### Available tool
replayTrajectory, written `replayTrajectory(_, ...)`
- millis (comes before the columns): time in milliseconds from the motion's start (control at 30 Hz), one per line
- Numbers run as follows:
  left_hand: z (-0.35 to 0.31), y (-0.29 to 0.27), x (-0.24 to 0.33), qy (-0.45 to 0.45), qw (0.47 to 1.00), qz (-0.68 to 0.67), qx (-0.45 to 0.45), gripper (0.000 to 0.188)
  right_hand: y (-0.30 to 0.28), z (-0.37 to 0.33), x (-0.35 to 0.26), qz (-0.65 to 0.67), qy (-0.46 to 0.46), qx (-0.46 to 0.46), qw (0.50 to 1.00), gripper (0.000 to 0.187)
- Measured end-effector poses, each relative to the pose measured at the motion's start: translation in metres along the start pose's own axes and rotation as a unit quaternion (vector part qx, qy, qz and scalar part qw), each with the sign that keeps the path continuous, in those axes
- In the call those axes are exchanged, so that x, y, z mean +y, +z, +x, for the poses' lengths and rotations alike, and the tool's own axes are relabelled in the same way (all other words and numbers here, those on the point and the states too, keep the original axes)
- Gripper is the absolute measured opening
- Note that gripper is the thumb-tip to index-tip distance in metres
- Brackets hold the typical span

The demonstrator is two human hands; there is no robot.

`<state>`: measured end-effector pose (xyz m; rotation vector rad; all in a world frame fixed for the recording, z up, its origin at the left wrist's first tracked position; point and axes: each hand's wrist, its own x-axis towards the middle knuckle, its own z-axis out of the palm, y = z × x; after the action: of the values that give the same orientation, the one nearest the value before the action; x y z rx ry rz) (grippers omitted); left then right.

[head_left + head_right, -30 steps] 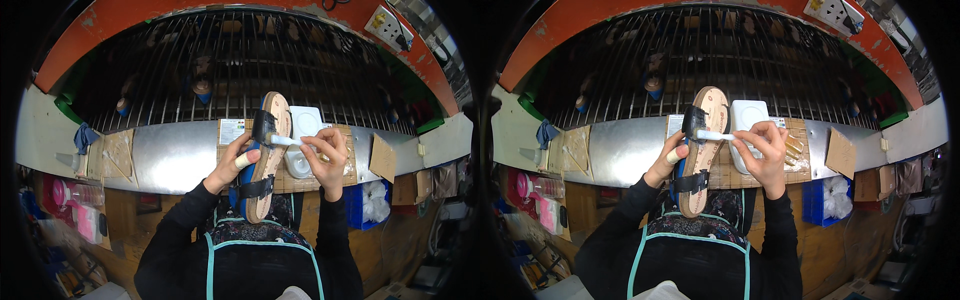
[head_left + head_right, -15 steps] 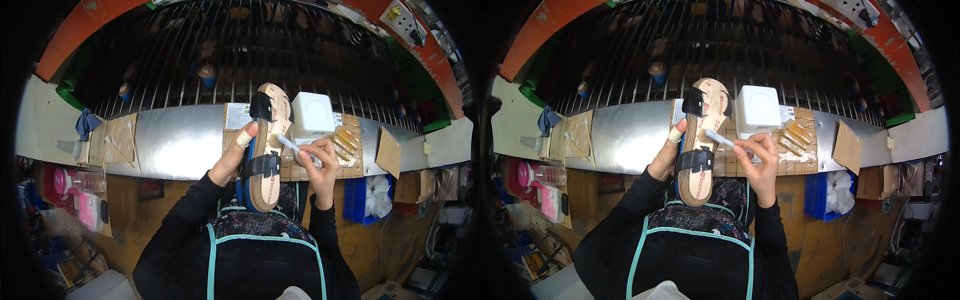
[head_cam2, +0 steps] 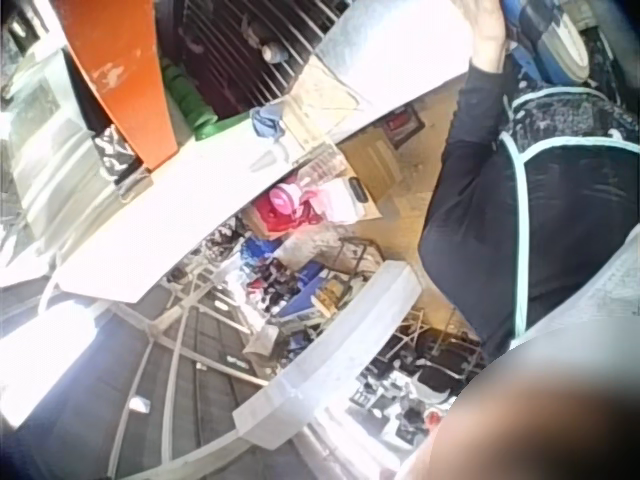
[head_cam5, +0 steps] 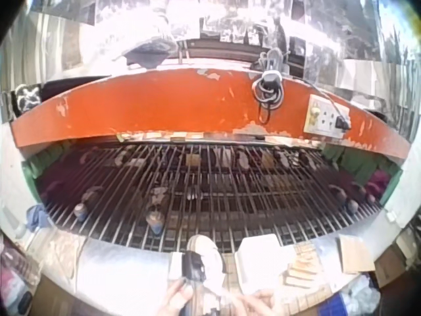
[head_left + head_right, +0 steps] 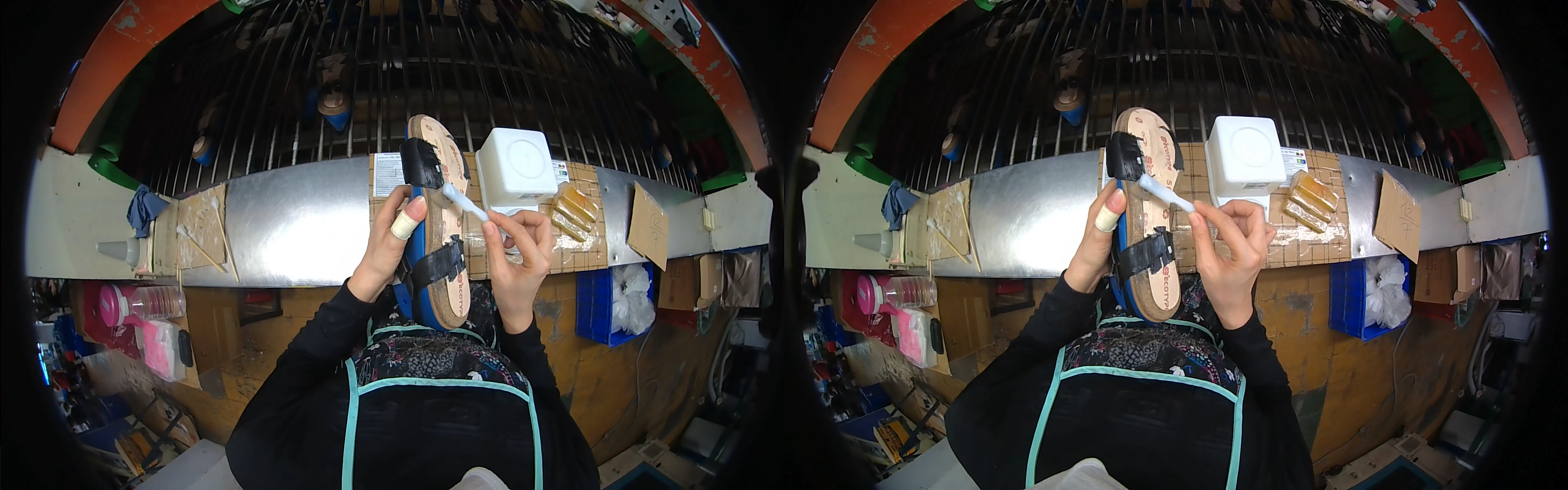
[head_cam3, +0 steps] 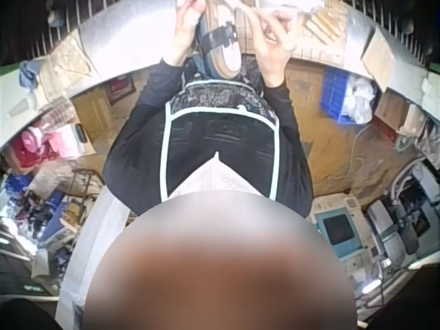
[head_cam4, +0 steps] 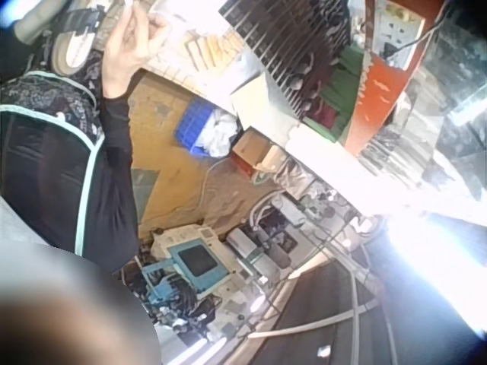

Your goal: The person applies a white adhesive to the sole and strap of a blue and black sandal using a small brush. They repeatedly dip the brush into a white container and spread the substance on the sandal's surface.

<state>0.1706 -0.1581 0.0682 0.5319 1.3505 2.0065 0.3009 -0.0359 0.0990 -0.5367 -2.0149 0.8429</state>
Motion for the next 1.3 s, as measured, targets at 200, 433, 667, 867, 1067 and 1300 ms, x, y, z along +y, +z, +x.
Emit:
replayTrajectory(200, -0.003, -0.004, 0.007, 0.0, 0.999, 0.043, 0.004, 0.058, 0.001, 0.01, 0.001, -0.127, -0.122, 0.046, 0.983, 0.021)
replayTrajectory(433, 0.006, -0.007, 0.01, -0.013, 1.0, 0.025, 0.002, 0.059, -0.004, 0.011, 0.011, -0.011, -0.053, -0.028, 0.998, 0.021)
replayTrajectory(667, 0.014, -0.01, 0.014, 0.005, 1.0, 0.017, -0.009, 0.058, -0.013, 0.006, 0.016, -0.035, -0.096, -0.052, 0.993, 0.021)
replayTrajectory(867, 0.022, -0.012, 0.017, 0.011, 0.996, 0.081, -0.021, 0.072, -0.022, 0.013, 0.015, -0.043, -0.13, -0.066, 0.988, 0.021)
replayTrajectory(1067, 0.025, -0.011, 0.021, 0.009, 0.996, 0.09, -0.022, 0.068, -0.031, 0.017, 0.014, -0.053, -0.143, -0.084, 0.985, 0.02)
replayTrajectory(1300, 0.028, -0.006, 0.023, 0.023, 0.998, 0.058, 0.017, 0.058, -0.037, 0.012, 0.015, -0.045, -0.143, -0.103, 0.983, 0.02)
